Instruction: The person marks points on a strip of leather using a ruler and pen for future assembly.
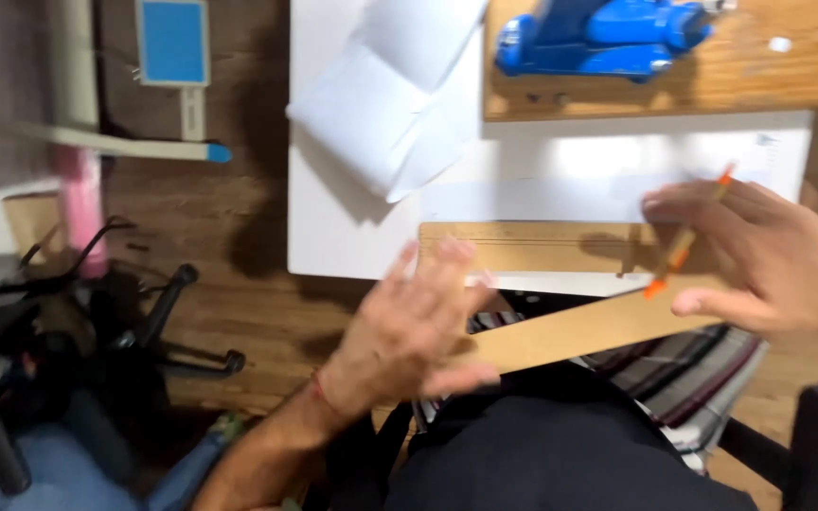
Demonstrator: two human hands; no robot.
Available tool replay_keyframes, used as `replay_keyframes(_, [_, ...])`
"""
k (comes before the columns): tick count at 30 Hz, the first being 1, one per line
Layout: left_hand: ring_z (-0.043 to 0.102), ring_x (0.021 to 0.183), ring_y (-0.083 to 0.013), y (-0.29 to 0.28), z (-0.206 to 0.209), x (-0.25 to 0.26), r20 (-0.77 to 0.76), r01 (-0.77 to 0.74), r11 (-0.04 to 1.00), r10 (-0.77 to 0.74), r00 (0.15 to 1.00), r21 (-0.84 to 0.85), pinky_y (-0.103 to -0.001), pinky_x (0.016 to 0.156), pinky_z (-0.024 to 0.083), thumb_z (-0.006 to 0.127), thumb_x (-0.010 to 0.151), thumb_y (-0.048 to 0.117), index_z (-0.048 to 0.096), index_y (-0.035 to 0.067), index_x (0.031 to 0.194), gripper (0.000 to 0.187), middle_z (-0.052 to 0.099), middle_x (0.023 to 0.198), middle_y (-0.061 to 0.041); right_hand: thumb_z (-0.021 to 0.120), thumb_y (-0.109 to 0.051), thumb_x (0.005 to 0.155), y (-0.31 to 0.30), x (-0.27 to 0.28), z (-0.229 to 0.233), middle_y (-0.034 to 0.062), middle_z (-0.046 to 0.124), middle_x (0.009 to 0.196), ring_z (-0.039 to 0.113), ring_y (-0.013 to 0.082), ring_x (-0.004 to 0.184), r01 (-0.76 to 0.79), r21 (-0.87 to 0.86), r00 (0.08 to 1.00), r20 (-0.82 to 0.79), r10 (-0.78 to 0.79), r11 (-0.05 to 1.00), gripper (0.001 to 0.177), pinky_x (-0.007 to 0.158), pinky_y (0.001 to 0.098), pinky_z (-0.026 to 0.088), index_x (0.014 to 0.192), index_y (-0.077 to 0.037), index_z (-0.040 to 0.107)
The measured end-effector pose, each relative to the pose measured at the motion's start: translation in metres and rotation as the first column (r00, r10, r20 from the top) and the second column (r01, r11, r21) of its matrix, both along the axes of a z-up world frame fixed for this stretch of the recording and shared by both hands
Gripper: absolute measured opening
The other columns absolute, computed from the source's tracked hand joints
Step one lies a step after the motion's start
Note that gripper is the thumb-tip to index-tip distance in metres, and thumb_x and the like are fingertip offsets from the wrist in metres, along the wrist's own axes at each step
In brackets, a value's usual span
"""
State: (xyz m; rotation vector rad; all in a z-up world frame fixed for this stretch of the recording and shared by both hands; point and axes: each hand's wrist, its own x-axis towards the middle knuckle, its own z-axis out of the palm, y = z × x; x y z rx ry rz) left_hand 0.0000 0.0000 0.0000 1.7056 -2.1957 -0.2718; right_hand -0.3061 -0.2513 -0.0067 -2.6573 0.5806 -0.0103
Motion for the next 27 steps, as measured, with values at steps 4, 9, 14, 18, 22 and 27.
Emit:
replay_keyframes(4, [0.042, 0.144, -0.0413, -0.008, 0.018, -0.048, -0.023, 0.155, 0.983, -0.153, 0.988, 0.096, -0.055, 0.122, 0.026, 0.061, 0.093, 0.05, 0.048, -0.005, 0.145, 0.077, 0.045, 0.152, -0.03, 0.012, -0.087, 0.085, -0.032, 0.006, 0.015, 0.0194, 0.066, 0.134, 0.067, 0.0344, 0.116, -0.099, 0.271, 0.994, 0.077, 0.081, 0.957, 0.107, 0.101, 0.0514, 0.053, 0.124, -0.001, 0.062])
replay_keyframes(9, [0.047, 0.079, -0.0174, -0.017, 0.0, -0.077, 0.194, 0.023, 0.989, 0.006, 0.981, -0.143, -0.027, 0.072, 0.038, 0.026, 0.113, 0.036, 0.056, -0.008, 0.137, 0.058, 0.057, 0.094, -0.01, -0.002, -0.106, 0.097, -0.072, 0.006, 0.024, 0.0279, 0.065, 0.131, 0.067, 0.0401, 0.127, -0.256, 0.519, 0.918, 0.396, 0.036, 0.816, 0.109, 0.11, 0.0546, 0.05, 0.096, -0.007, 0.043])
replay_keyframes(14, [0.037, 0.067, -0.0151, -0.016, 0.009, -0.077, 0.124, 0.042, 0.999, -0.043, 0.991, 0.012, -0.028, 0.065, 0.035, 0.054, 0.107, 0.032, 0.046, 0.0, 0.153, 0.056, 0.039, 0.079, -0.001, 0.001, -0.105, 0.088, -0.067, 0.009, 0.009, 0.0278, 0.071, 0.122, 0.074, 0.0394, 0.116, -0.327, 0.605, 0.894, 0.446, 0.031, 0.726, 0.111, 0.102, 0.0515, 0.058, 0.1, -0.005, 0.045])
replay_keyframes(18, [0.037, 0.066, -0.0156, -0.015, 0.008, -0.078, 0.072, 0.011, 0.999, -0.014, 0.997, 0.044, -0.029, 0.062, 0.034, 0.051, 0.108, 0.037, 0.051, 0.001, 0.15, 0.056, 0.041, 0.08, -0.002, 0.007, -0.103, 0.087, -0.064, 0.004, -0.005, 0.013, 0.051, 0.081, 0.07, 0.0444, 0.124, -0.275, 0.636, 0.925, 0.38, 0.018, 0.721, 0.114, 0.105, 0.0557, 0.059, 0.103, 0.003, 0.045])
replay_keyframes(22, [0.036, 0.066, -0.0134, -0.017, 0.006, -0.074, 0.112, 0.003, 0.998, -0.01, 0.994, 0.056, -0.027, 0.061, 0.033, 0.05, 0.109, 0.042, 0.049, 0.002, 0.152, 0.059, 0.039, 0.08, 0.0, -0.003, -0.101, 0.087, -0.067, 0.007, -0.005, 0.0236, 0.066, 0.098, 0.072, 0.0408, 0.121, -0.256, 0.578, 0.93, 0.367, 0.033, 0.775, 0.113, 0.089, 0.0477, 0.064, 0.099, 0.001, 0.046])
replay_keyframes(27, [0.038, 0.066, -0.0143, -0.016, -0.004, -0.077, 0.036, 0.002, 0.998, -0.004, 0.999, 0.063, -0.028, 0.061, 0.034, 0.053, 0.108, 0.041, 0.052, 0.002, 0.149, 0.057, 0.042, 0.08, -0.001, -0.005, -0.104, 0.089, -0.066, 0.0, 0.001, 0.0309, 0.069, 0.118, 0.071, 0.0408, 0.12, -0.271, 0.615, 0.922, 0.388, 0.016, 0.741, 0.112, 0.1, 0.054, 0.061, 0.096, -0.003, 0.045])
